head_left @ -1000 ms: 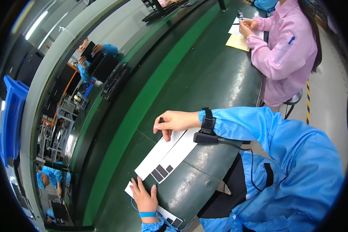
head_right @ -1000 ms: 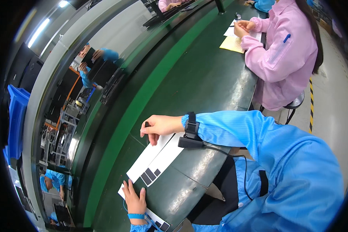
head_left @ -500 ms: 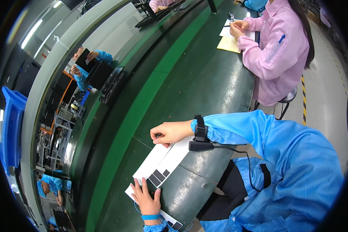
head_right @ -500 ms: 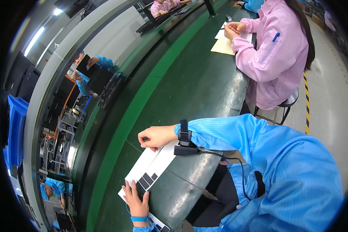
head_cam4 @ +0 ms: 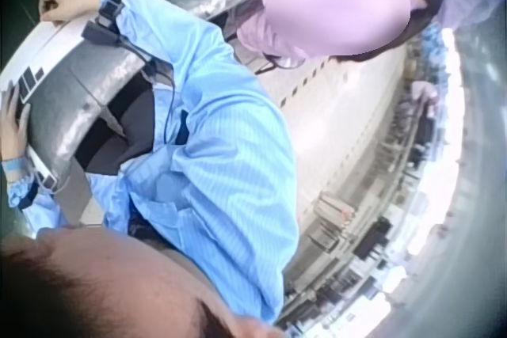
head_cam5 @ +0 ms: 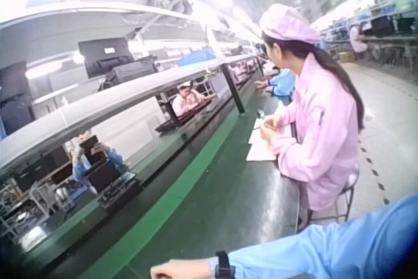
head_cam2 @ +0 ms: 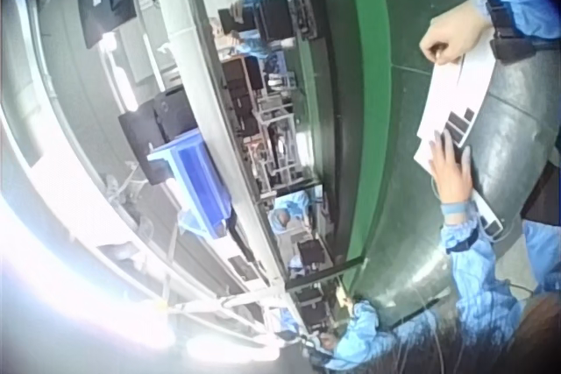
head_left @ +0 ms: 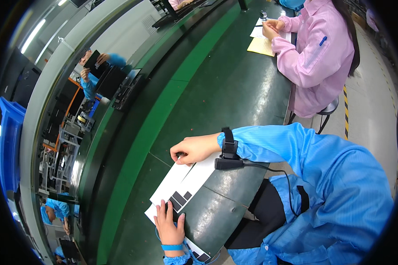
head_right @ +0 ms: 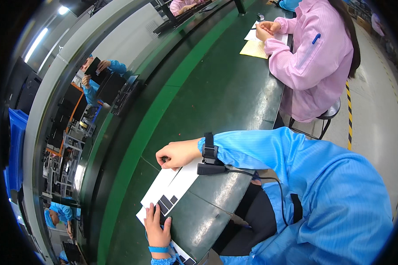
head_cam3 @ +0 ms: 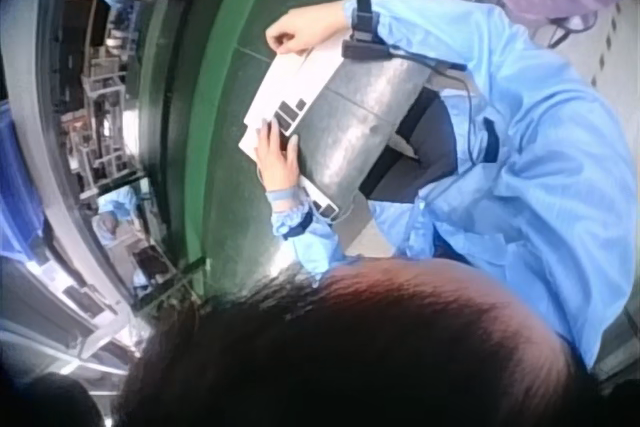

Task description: Inspecting and assembling internal components of a laptop or tablet device.

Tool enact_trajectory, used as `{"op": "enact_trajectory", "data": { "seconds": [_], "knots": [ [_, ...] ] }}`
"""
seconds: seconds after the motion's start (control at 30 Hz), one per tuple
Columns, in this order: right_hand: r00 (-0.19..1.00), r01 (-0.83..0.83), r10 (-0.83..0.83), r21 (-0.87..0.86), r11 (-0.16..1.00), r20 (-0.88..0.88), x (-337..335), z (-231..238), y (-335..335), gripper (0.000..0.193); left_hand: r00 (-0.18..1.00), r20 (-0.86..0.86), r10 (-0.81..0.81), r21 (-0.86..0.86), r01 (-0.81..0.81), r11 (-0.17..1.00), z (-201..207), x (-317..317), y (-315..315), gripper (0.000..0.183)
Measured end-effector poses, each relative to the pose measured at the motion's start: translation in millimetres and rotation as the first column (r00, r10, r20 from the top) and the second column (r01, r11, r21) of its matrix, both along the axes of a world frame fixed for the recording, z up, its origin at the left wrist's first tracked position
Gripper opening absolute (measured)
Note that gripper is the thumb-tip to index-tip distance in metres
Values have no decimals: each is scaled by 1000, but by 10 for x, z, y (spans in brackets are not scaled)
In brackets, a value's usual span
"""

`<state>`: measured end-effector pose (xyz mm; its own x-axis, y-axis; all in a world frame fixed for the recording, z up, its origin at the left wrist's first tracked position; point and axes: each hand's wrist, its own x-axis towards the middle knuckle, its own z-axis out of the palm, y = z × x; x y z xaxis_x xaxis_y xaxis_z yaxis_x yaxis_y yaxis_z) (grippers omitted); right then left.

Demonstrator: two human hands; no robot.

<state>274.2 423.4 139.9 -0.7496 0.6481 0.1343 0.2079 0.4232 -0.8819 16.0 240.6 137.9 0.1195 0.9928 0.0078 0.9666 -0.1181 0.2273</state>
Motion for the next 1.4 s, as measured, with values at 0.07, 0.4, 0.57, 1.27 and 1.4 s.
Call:
{"op": "enact_trajectory", "data": {
  "seconds": [0.07,0.4,0.57,1.27,1.4],
  "knots": [
    [1000,-4,4,8,1000,2,13,-9,9,18,1000,-6,-1,14,1,1000,-9,15,-1,60],
    [992,72,-82,105,992,94,-117,115,-61,29,927,282,-248,512,74,856,572,506,-183,22],
    [948,0,-77,240,971,310,-312,259,-148,27,887,301,-351,532,149,834,615,1332,-111,25],
    [815,531,-569,255,808,106,-497,427,-504,25,920,366,138,633,-354,688,527,1702,-188,13],
    [817,514,-566,308,801,108,-464,469,-378,23,880,460,117,408,-327,852,567,2095,-511,45]
  ]
}}
